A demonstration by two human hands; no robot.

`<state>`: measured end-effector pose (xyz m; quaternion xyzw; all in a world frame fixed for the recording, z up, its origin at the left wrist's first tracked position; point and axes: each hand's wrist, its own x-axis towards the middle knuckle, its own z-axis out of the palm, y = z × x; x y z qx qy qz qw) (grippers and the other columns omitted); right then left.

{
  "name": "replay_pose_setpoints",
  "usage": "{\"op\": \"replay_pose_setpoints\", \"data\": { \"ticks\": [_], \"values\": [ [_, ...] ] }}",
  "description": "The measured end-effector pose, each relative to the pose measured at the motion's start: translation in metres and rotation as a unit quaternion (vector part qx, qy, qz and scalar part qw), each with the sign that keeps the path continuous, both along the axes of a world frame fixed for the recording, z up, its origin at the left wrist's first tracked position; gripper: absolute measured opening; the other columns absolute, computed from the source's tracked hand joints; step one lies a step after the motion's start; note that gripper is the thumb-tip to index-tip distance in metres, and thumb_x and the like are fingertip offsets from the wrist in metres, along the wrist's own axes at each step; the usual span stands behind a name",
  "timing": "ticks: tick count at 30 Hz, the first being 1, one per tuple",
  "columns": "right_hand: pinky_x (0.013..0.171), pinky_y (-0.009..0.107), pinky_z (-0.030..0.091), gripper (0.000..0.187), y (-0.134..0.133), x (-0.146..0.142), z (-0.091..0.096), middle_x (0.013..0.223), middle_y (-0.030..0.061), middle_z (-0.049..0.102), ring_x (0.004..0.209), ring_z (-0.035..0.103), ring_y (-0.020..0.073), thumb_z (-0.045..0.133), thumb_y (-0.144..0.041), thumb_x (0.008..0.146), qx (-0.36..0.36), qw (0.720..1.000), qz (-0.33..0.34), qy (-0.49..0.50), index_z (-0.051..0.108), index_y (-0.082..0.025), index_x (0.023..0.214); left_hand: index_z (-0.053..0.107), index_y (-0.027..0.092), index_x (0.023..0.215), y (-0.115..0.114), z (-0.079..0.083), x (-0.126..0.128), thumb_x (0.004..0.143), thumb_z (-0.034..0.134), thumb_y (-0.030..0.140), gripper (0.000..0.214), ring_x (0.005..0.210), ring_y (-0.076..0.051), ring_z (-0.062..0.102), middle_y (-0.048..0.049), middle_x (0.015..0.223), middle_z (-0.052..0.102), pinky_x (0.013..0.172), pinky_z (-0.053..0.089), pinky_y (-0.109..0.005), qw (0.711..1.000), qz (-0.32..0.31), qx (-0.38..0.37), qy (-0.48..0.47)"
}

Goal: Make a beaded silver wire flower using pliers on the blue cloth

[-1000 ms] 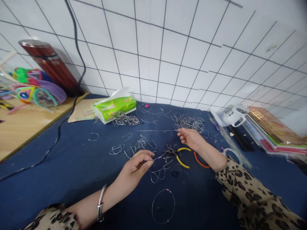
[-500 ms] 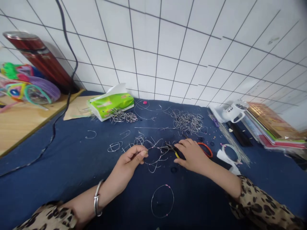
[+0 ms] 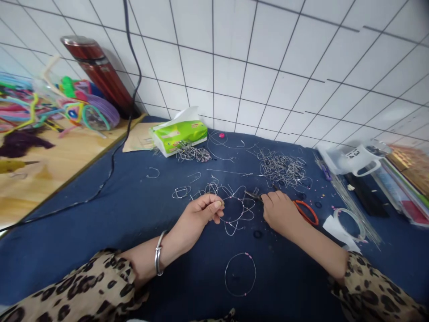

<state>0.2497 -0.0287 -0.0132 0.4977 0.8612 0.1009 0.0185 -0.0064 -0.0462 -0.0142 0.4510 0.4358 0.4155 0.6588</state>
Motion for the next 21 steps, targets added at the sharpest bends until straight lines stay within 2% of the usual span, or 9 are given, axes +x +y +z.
{"op": "replay_pose_setpoints", "data": {
  "ticks": [3, 6, 9, 12, 16, 18, 21],
  "values": [
    [0.073, 0.036, 0.04, 0.025, 0.006, 0.004, -0.002, 0.088, 0.0121, 0.053, 0.085, 0.05, 0.0238, 0.041, -0.03, 0.088, -0.01, 0.998, -0.034, 0.047, 0.056, -0.013, 0.099, 0.058, 0.016, 0.087, 0.001, -0.002, -0.001, 0.085, 0.054, 0.029, 0.014, 0.065, -0.01, 0.054, -0.0023, 0.077, 0.059, 0.062, 0.045, -0.024, 1.0, -0.002, -0.002, -0.012],
    [0.068, 0.033, 0.043, 0.033, 0.009, 0.008, 0.008, 0.095, 0.0117, 0.051, 0.084, 0.052, 0.0217, 0.039, -0.041, 0.089, -0.036, 0.989, -0.043, 0.136, 0.052, -0.016, 0.106, 0.059, 0.017, 0.087, 0.003, -0.004, -0.002, 0.084, 0.054, 0.029, 0.014, 0.065, -0.01, 0.054, -0.0027, 0.078, 0.059, 0.062, 0.046, -0.024, 1.0, -0.003, 0.002, -0.005],
    [0.071, 0.033, 0.045, 0.036, 0.008, 0.006, 0.022, 0.099, 0.0112, 0.051, 0.089, 0.052, 0.0222, 0.038, -0.047, 0.089, -0.033, 0.979, -0.008, 0.202, 0.051, -0.018, 0.106, 0.06, 0.016, 0.087, 0.004, -0.004, -0.002, 0.083, 0.055, 0.03, 0.015, 0.064, -0.011, 0.053, -0.0028, 0.076, 0.058, 0.06, 0.045, -0.025, 1.0, -0.006, 0.003, 0.004],
    [0.079, 0.036, 0.042, 0.037, 0.004, -0.004, 0.032, 0.101, 0.0112, 0.053, 0.094, 0.05, 0.0237, 0.044, -0.049, 0.086, -0.002, 0.98, 0.052, 0.192, 0.053, -0.019, 0.105, 0.059, 0.016, 0.087, 0.005, -0.003, -0.001, 0.083, 0.055, 0.03, 0.016, 0.063, -0.01, 0.051, -0.0018, 0.072, 0.057, 0.058, 0.044, -0.023, 1.0, -0.008, -0.001, 0.0],
    [0.079, 0.038, 0.039, 0.035, 0.001, -0.016, 0.035, 0.098, 0.0092, 0.057, 0.087, 0.05, 0.0226, 0.048, -0.048, 0.084, 0.034, 0.982, 0.134, 0.128, 0.054, -0.021, 0.105, 0.058, 0.016, 0.084, 0.007, -0.002, -0.002, 0.084, 0.053, 0.029, 0.014, 0.061, -0.009, 0.049, -0.0002, 0.069, 0.055, 0.057, 0.041, -0.022, 1.0, -0.015, -0.001, 0.007],
    [0.078, 0.038, 0.038, 0.034, 0.003, -0.016, 0.035, 0.098, 0.0086, 0.058, 0.087, 0.049, 0.0224, 0.049, -0.047, 0.084, 0.057, 0.979, 0.147, 0.126, 0.054, -0.022, 0.107, 0.058, 0.016, 0.084, 0.008, -0.002, -0.003, 0.084, 0.053, 0.029, 0.013, 0.06, -0.009, 0.048, 0.0007, 0.067, 0.054, 0.057, 0.041, -0.022, 1.0, -0.011, -0.002, 0.027],
    [0.079, 0.036, 0.039, 0.034, 0.011, -0.008, 0.033, 0.095, 0.0092, 0.057, 0.087, 0.05, 0.0218, 0.052, -0.046, 0.083, 0.088, 0.974, 0.12, 0.17, 0.054, -0.02, 0.105, 0.057, 0.017, 0.083, 0.009, -0.001, -0.005, 0.083, 0.053, 0.029, 0.013, 0.057, -0.008, 0.047, 0.0021, 0.065, 0.052, 0.055, 0.04, -0.021, 0.997, -0.004, -0.004, 0.076]
  ]
}}
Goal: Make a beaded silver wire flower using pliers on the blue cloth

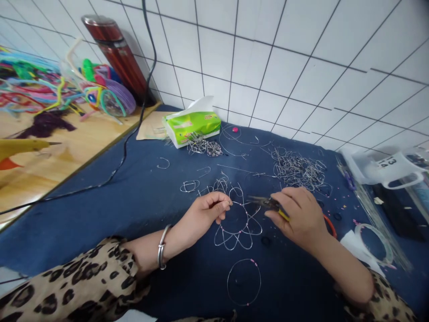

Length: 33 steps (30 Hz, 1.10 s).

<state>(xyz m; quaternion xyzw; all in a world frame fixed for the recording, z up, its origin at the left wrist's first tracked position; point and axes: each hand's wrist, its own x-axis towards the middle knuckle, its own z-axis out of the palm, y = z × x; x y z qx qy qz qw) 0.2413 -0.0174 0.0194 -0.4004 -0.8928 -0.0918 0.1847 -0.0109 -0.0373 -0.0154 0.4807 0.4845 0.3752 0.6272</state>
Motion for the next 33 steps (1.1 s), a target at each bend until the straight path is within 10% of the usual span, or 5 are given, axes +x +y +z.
{"op": "replay_pose_setpoints", "data": {
  "ticks": [18, 23, 33],
  "values": [
    [0.063, 0.031, 0.033, 0.021, -0.004, 0.042, 0.047, 0.075, 0.0034, 0.058, 0.073, 0.053, 0.0188, 0.055, -0.042, 0.081, -0.162, 0.94, -0.106, -0.279, 0.063, -0.023, 0.081, 0.058, 0.018, 0.089, -0.002, -0.003, -0.001, 0.084, 0.05, 0.036, 0.021, 0.058, -0.009, 0.047, 0.0016, 0.07, 0.052, 0.055, 0.038, -0.02, 0.99, -0.023, 0.035, 0.134],
    [0.067, 0.033, 0.034, 0.02, -0.007, 0.044, 0.051, 0.077, 0.0046, 0.058, 0.08, 0.053, 0.0218, 0.056, -0.04, 0.08, -0.135, 0.938, -0.143, -0.287, 0.063, -0.022, 0.082, 0.058, 0.019, 0.093, -0.002, -0.004, -0.001, 0.084, 0.051, 0.038, 0.022, 0.058, -0.009, 0.046, 0.0029, 0.064, 0.051, 0.055, 0.038, -0.02, 0.99, -0.019, 0.027, 0.137],
    [0.069, 0.029, 0.036, 0.024, -0.013, 0.011, 0.038, 0.084, 0.0045, 0.058, 0.076, 0.047, 0.0159, 0.05, -0.039, 0.086, -0.035, 0.995, -0.005, -0.09, 0.06, -0.019, 0.094, 0.058, 0.017, 0.09, -0.004, -0.004, 0.003, 0.085, 0.05, 0.032, 0.018, 0.058, -0.007, 0.049, 0.0017, 0.073, 0.054, 0.055, 0.04, -0.019, 0.991, -0.044, 0.04, 0.119]
  ]
}}
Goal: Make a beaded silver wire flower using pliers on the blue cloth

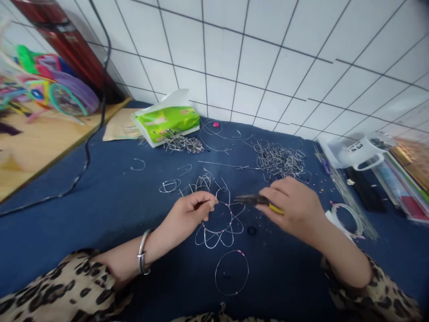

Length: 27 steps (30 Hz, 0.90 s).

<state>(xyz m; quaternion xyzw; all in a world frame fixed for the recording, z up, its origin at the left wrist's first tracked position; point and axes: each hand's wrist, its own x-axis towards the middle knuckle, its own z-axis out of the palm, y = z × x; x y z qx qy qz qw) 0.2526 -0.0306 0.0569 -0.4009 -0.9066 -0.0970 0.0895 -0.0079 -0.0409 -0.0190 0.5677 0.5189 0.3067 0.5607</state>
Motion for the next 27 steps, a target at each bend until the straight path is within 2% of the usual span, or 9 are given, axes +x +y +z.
{"op": "replay_pose_setpoints", "data": {
  "ticks": [3, 10, 27],
  "values": [
    [0.066, 0.03, 0.034, 0.02, -0.004, -0.012, -0.014, 0.083, 0.0041, 0.058, 0.074, 0.045, 0.0159, 0.051, -0.031, 0.086, 0.043, 0.998, 0.044, -0.031, 0.06, -0.02, 0.099, 0.058, 0.016, 0.089, -0.002, 0.003, 0.001, 0.085, 0.05, 0.031, 0.018, 0.058, -0.007, 0.05, 0.0008, 0.075, 0.056, 0.055, 0.041, -0.019, 1.0, -0.019, 0.011, 0.009],
    [0.063, 0.032, 0.031, 0.019, -0.004, -0.017, -0.032, 0.084, 0.0024, 0.058, 0.073, 0.045, 0.0162, 0.055, -0.021, 0.082, 0.171, 0.98, 0.069, -0.069, 0.059, -0.02, 0.101, 0.057, 0.015, 0.085, -0.002, 0.003, 0.001, 0.086, 0.047, 0.026, 0.015, 0.057, -0.006, 0.05, 0.0014, 0.073, 0.054, 0.055, 0.041, -0.019, 0.998, -0.049, 0.039, -0.004],
    [0.059, 0.031, 0.028, 0.019, -0.002, -0.021, -0.036, 0.082, 0.0015, 0.059, 0.071, 0.043, 0.0146, 0.057, -0.022, 0.082, 0.193, 0.974, 0.107, -0.058, 0.06, -0.02, 0.101, 0.056, 0.015, 0.081, -0.002, 0.002, -0.001, 0.085, 0.046, 0.02, 0.012, 0.055, -0.005, 0.048, 0.0024, 0.071, 0.052, 0.053, 0.04, -0.018, 0.997, -0.073, 0.026, -0.02]
  ]
}}
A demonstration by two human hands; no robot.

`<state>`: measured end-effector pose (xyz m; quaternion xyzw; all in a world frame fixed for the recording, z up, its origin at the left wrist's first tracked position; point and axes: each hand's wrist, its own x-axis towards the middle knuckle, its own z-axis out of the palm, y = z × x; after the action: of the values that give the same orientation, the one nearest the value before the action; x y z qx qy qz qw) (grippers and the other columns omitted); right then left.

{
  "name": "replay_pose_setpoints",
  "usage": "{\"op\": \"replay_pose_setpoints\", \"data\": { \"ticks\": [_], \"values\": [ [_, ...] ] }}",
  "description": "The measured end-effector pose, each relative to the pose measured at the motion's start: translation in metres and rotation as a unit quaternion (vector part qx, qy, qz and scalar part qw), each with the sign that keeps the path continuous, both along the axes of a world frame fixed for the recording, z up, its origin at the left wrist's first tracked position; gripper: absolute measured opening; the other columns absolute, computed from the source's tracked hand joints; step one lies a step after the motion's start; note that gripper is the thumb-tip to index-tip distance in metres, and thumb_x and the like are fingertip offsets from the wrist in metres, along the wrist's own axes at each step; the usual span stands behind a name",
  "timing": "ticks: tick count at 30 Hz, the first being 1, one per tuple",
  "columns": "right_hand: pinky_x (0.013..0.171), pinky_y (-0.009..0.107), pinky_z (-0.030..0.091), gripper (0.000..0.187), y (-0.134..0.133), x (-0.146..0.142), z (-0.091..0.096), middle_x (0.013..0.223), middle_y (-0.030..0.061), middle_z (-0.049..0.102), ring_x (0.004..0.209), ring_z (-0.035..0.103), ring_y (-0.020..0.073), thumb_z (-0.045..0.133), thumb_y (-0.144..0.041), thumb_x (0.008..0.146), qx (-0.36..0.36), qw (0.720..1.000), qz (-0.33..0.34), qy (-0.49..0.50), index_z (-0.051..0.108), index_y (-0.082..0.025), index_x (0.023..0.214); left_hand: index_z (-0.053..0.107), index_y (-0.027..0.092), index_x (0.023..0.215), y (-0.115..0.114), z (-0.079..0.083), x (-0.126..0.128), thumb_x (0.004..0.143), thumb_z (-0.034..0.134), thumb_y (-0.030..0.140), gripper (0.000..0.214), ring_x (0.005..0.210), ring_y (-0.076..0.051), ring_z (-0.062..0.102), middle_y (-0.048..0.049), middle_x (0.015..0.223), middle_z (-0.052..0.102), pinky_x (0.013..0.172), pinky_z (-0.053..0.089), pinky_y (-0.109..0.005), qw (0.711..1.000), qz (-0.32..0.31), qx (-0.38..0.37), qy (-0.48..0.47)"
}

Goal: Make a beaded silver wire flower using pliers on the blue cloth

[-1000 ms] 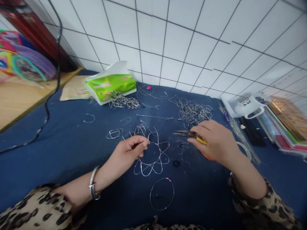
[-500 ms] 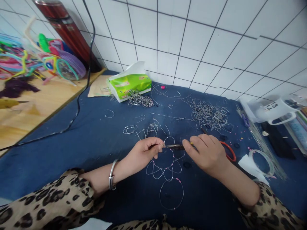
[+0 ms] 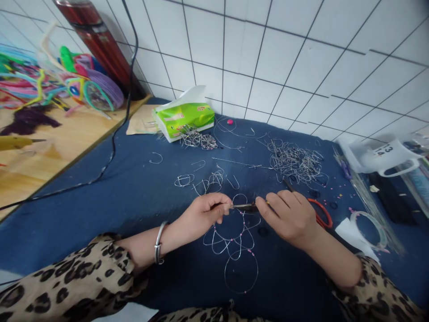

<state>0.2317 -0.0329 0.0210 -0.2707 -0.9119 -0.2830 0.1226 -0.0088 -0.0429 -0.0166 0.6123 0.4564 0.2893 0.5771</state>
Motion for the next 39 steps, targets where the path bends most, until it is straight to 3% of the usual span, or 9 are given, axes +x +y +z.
{"op": "replay_pose_setpoints", "data": {
  "ticks": [3, 9, 16, 23, 26, 32, 39],
  "values": [
    [0.059, 0.031, 0.028, 0.018, 0.0, 0.0, 0.0, 0.082, 0.0014, 0.059, 0.07, 0.042, 0.0139, 0.055, -0.021, 0.083, -0.039, 0.999, -0.015, 0.012, 0.06, -0.02, 0.1, 0.056, 0.014, 0.08, 0.0, 0.002, 0.001, 0.084, 0.045, 0.019, 0.013, 0.056, -0.005, 0.049, 0.0017, 0.072, 0.053, 0.053, 0.04, -0.018, 1.0, -0.003, 0.017, 0.016],
    [0.063, 0.028, 0.034, 0.016, 0.003, -0.001, -0.007, 0.077, 0.0025, 0.058, 0.071, 0.044, 0.0144, 0.053, -0.027, 0.084, -0.188, 0.978, -0.046, 0.071, 0.064, -0.02, 0.094, 0.06, 0.016, 0.087, -0.001, 0.0, 0.0, 0.085, 0.044, 0.018, 0.016, 0.057, -0.006, 0.052, -0.0007, 0.077, 0.056, 0.054, 0.043, -0.019, 0.995, -0.011, 0.085, 0.051],
    [0.069, 0.025, 0.039, 0.016, 0.002, -0.002, -0.011, 0.08, 0.0009, 0.062, 0.077, 0.054, 0.013, 0.053, -0.032, 0.085, -0.331, 0.928, -0.096, 0.144, 0.065, -0.022, 0.087, 0.061, 0.018, 0.09, -0.003, 0.001, 0.001, 0.086, 0.045, 0.016, 0.018, 0.068, -0.011, 0.054, -0.0018, 0.077, 0.058, 0.062, 0.044, -0.022, 0.977, -0.022, 0.18, 0.111],
    [0.065, 0.022, 0.04, 0.015, 0.002, 0.0, -0.007, 0.082, -0.0018, 0.063, 0.075, 0.057, 0.0114, 0.061, -0.034, 0.079, -0.447, 0.869, -0.136, 0.161, 0.065, -0.024, 0.089, 0.061, 0.017, 0.094, -0.004, 0.004, 0.001, 0.087, 0.043, 0.014, 0.019, 0.073, -0.011, 0.054, -0.0027, 0.08, 0.06, 0.069, 0.044, -0.025, 0.961, -0.033, 0.25, 0.109],
    [0.067, 0.024, 0.04, 0.015, 0.001, -0.001, -0.009, 0.081, -0.0005, 0.062, 0.076, 0.055, 0.0124, 0.057, -0.033, 0.082, -0.407, 0.89, -0.123, 0.163, 0.065, -0.023, 0.089, 0.061, 0.017, 0.091, -0.003, 0.004, 0.001, 0.086, 0.044, 0.016, 0.018, 0.07, -0.011, 0.054, -0.002, 0.077, 0.058, 0.064, 0.044, -0.024, 0.969, -0.026, 0.219, 0.111],
    [0.067, 0.031, 0.033, 0.017, -0.001, -0.002, -0.008, 0.083, 0.0041, 0.059, 0.076, 0.046, 0.0167, 0.051, -0.028, 0.085, -0.21, 0.972, -0.072, 0.081, 0.063, -0.021, 0.095, 0.061, 0.017, 0.087, -0.001, 0.003, 0.001, 0.084, 0.046, 0.018, 0.015, 0.057, -0.007, 0.052, -0.0001, 0.073, 0.056, 0.054, 0.043, -0.019, 0.991, -0.004, 0.109, 0.077],
    [0.07, 0.033, 0.033, 0.021, 0.001, 0.006, -0.001, 0.089, 0.0042, 0.059, 0.081, 0.046, 0.018, 0.054, -0.023, 0.082, -0.115, 0.992, -0.029, 0.052, 0.06, -0.02, 0.103, 0.06, 0.015, 0.084, 0.0, 0.005, 0.001, 0.083, 0.046, 0.018, 0.015, 0.055, -0.006, 0.052, -0.0004, 0.075, 0.057, 0.052, 0.044, -0.018, 0.996, 0.014, 0.07, 0.058]
  ]
}}
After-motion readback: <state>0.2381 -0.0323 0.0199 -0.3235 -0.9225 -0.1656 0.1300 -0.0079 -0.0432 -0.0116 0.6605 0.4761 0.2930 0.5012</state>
